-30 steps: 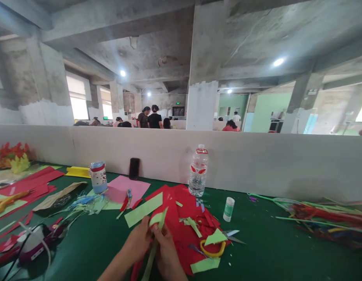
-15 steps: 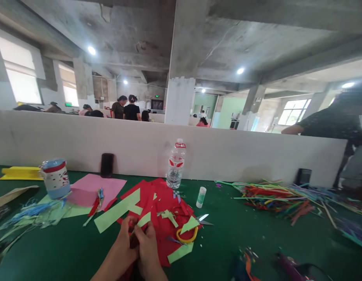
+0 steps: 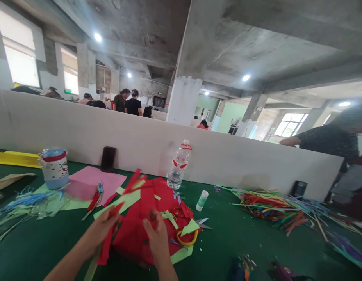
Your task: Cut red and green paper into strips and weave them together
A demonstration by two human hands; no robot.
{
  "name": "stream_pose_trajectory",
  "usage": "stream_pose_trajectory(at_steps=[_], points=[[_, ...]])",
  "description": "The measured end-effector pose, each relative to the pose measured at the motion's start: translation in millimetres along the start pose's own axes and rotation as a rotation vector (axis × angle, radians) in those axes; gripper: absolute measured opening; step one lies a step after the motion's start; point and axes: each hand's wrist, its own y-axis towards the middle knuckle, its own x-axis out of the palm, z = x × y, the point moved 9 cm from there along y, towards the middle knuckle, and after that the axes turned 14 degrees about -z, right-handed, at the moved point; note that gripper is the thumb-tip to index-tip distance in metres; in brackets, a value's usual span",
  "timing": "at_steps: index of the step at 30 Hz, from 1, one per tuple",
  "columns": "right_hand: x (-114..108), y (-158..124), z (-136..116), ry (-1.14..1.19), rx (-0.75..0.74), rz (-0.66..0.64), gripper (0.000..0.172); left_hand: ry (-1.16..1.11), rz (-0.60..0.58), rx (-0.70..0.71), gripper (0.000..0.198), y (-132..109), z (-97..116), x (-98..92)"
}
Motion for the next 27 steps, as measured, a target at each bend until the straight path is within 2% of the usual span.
stream_pose_trajectory(at_steps=[3, 5, 8, 10, 14, 19, 23, 27], points=[[6.1, -4.2, -4.4, -0.231, -0.003, -0.052, 0.036, -0.370, 0.085, -0.005, 0.025, -2.0, -22.5, -37.4], [24.4, -10.5, -10.3, -0.430, -0.012, -0.158, 0.031, -0.568, 0.119, -0.001, 0.020, -4.7, -35.0, -49.9], [56.6, -21.4, -7.7, -0.776, 0.066, -0.357, 0.045, -0.792, 0.118, 0.027, 0.016, -5.1, -43.5, -53.3], [68.7, -26.5, -2.3, -0.897, 0.139, -0.435, 0.046, -0.889, 0.116, 0.042, 0.013, -3.8, -44.8, -52.4], [75.6, -28.9, 2.3, -1.013, 0.177, -0.454, 0.019, -0.989, 0.134, 0.013, 0.011, -2.3, -48.4, -51.3], [77.7, -30.6, 3.7, -1.067, 0.146, -0.473, 0.018, -1.046, 0.173, 0.045, 0.012, -5.0, -46.3, -58.2], [76.6, -6.9, -20.2, -1.121, 0.092, -0.417, 0.016, -1.074, 0.229, 0.088, 0.021, -9.9, -41.7, -68.7], [76.1, 57.4, -39.2, -1.228, 0.077, -0.371, 0.015, -1.085, 0.262, 0.078, 0.038, -12.9, -41.4, -71.5]])
